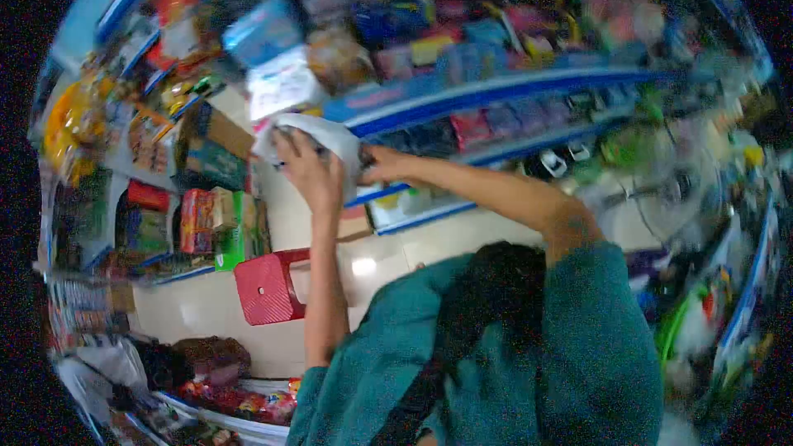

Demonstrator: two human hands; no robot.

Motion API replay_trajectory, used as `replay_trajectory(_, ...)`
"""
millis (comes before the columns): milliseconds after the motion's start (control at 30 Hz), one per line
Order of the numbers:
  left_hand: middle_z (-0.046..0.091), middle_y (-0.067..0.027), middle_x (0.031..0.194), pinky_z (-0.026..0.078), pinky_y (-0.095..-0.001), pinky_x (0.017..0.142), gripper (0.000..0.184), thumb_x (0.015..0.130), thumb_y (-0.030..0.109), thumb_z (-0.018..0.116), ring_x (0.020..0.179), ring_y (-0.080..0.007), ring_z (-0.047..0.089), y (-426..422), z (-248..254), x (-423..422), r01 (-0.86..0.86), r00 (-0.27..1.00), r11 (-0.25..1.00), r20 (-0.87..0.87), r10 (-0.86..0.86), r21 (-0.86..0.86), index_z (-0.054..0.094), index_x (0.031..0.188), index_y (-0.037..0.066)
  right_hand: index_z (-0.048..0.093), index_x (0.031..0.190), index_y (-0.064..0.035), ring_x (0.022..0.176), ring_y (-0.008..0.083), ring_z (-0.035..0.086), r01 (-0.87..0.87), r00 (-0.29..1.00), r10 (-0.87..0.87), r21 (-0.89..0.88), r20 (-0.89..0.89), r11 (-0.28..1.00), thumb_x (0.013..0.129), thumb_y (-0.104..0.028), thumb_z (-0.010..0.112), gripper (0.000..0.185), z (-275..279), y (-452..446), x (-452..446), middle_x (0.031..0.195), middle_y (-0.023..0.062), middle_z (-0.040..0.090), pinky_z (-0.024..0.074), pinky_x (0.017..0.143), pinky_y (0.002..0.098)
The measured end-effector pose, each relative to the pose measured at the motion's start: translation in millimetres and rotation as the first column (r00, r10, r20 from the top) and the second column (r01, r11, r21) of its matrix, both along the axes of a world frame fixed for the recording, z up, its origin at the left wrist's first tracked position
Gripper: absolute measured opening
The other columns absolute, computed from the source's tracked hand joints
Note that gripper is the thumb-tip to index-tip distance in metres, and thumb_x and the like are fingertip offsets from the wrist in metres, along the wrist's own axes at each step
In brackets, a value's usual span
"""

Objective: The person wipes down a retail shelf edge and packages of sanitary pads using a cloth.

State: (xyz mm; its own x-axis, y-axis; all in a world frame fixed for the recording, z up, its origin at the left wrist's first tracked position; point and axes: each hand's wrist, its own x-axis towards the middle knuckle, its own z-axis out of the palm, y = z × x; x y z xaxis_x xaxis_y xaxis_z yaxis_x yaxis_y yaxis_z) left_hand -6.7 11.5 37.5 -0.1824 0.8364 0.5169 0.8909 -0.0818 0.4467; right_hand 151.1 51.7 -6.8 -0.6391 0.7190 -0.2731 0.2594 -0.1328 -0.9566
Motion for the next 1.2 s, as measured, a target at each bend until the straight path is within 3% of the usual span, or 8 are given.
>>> replay_trajectory(200, 0.012, -0.0285, 0.147, 0.021, -0.0582, 0.104, 0.078, 0.075, 0.021, 0.064, 0.137, -0.0422, 0.014, 3.4, -5.9, -1.1, 0.017, 1.000, 1.000, -0.011, -0.017, 0.004, 0.026, 0.139, -0.004, 0.060, 0.107, -0.0047, 0.087, 0.0133, 0.061, 0.029, 0.995, -0.033, -0.039, -0.099, 0.999, 0.078, -0.026, 0.065, 0.036, 20.1, -8.3, -8.6, 0.095, 0.0049, 0.065, 0.0501, 0.070, 0.0301)
replay_trajectory(333, 0.012, -0.0284, 0.147, 0.023, -0.0578, 0.103, 0.078, 0.076, 0.023, 0.064, 0.137, -0.0423, 0.014, 5.5, -4.6, -4.3, 0.026, 1.000, 0.999, 0.011, -0.026, -0.022, 0.026, 0.139, -0.004, 0.062, 0.104, -0.0036, 0.083, 0.0143, 0.063, 0.111, 0.971, -0.126, -0.086, -0.202, 0.990, 0.079, -0.025, 0.065, 0.033, 21.4, -9.5, -15.4, 0.093, 0.0059, 0.066, 0.0505, 0.066, 0.0287)
replay_trajectory(567, 0.012, -0.0294, 0.147, 0.023, -0.0570, 0.103, 0.080, 0.079, 0.031, 0.063, 0.136, -0.0427, 0.016, 3.0, -2.0, -7.8, 0.031, 0.999, 0.999, -0.042, -0.033, -0.037, 0.026, 0.138, -0.006, 0.064, 0.102, -0.0041, 0.074, 0.0149, 0.062, 0.103, 0.969, -0.123, -0.103, -0.214, 0.989, 0.079, -0.027, 0.066, 0.032, 16.0, -5.5, -6.4, 0.085, 0.0056, 0.065, 0.0501, 0.059, 0.0272)
replay_trajectory(800, 0.011, -0.0298, 0.147, 0.020, -0.0570, 0.105, 0.083, 0.082, 0.040, 0.063, 0.136, -0.0434, 0.018, -1.8, 9.0, -5.7, 0.053, 0.998, 0.994, -0.024, -0.056, -0.100, 0.024, 0.140, -0.005, 0.061, 0.103, -0.0027, 0.072, 0.0103, 0.060, 0.143, 0.929, -0.175, -0.119, -0.326, 0.983, 0.083, -0.025, 0.064, 0.031, 21.2, -3.5, 34.2, 0.085, 0.0040, 0.064, 0.0453, 0.060, 0.0227)
replay_trajectory(900, 0.012, -0.0296, 0.147, 0.021, -0.0571, 0.105, 0.083, 0.083, 0.042, 0.061, 0.135, -0.0441, 0.019, -0.8, 5.9, -8.0, 0.024, 0.994, 0.995, -0.103, -0.034, -0.101, 0.023, 0.141, -0.003, 0.060, 0.105, -0.0021, 0.071, 0.0100, 0.060, 0.201, 0.921, -0.217, -0.080, -0.325, 0.976, 0.083, -0.027, 0.064, 0.033, 15.5, -1.2, 48.9, 0.084, 0.0042, 0.064, 0.0455, 0.059, 0.0223)
replay_trajectory(1033, 0.012, -0.0307, 0.146, 0.023, -0.0547, 0.104, 0.082, 0.084, 0.042, 0.061, 0.135, -0.0450, 0.019, -3.1, 7.5, -6.7, 0.017, 0.986, 0.995, -0.163, -0.033, -0.098, 0.022, 0.142, -0.002, 0.058, 0.110, -0.0012, 0.069, 0.0113, 0.062, 0.219, 0.892, -0.287, -0.222, -0.349, 0.950, 0.084, -0.024, 0.065, 0.035, 12.0, -4.1, 61.0, 0.088, 0.0073, 0.065, 0.0479, 0.057, 0.0217)
replay_trajectory(1100, 0.014, -0.0334, 0.145, 0.027, -0.0492, 0.103, 0.080, 0.084, 0.039, 0.061, 0.132, -0.0475, 0.024, -4.5, 11.7, -5.4, -0.003, 0.977, 0.994, -0.211, -0.021, -0.113, 0.023, 0.141, -0.001, 0.060, 0.106, -0.0010, 0.066, 0.0119, 0.063, 0.243, 0.891, -0.300, -0.202, -0.340, 0.949, 0.085, -0.022, 0.064, 0.030, 18.4, -7.2, 65.3, 0.086, 0.0071, 0.066, 0.0489, 0.056, 0.0224)
replay_trajectory(1200, 0.014, -0.0310, 0.146, 0.027, -0.0510, 0.103, 0.080, 0.085, 0.040, 0.060, 0.133, -0.0456, 0.023, -4.0, 6.6, -9.2, 0.002, 0.966, 0.997, -0.256, -0.021, -0.074, 0.022, 0.142, 0.000, 0.060, 0.105, -0.0008, 0.063, 0.0127, 0.064, 0.260, 0.898, -0.291, -0.135, -0.331, 0.956, 0.085, -0.020, 0.063, 0.028, 20.2, -6.5, 74.6, 0.086, 0.0082, 0.066, 0.0506, 0.055, 0.0240)
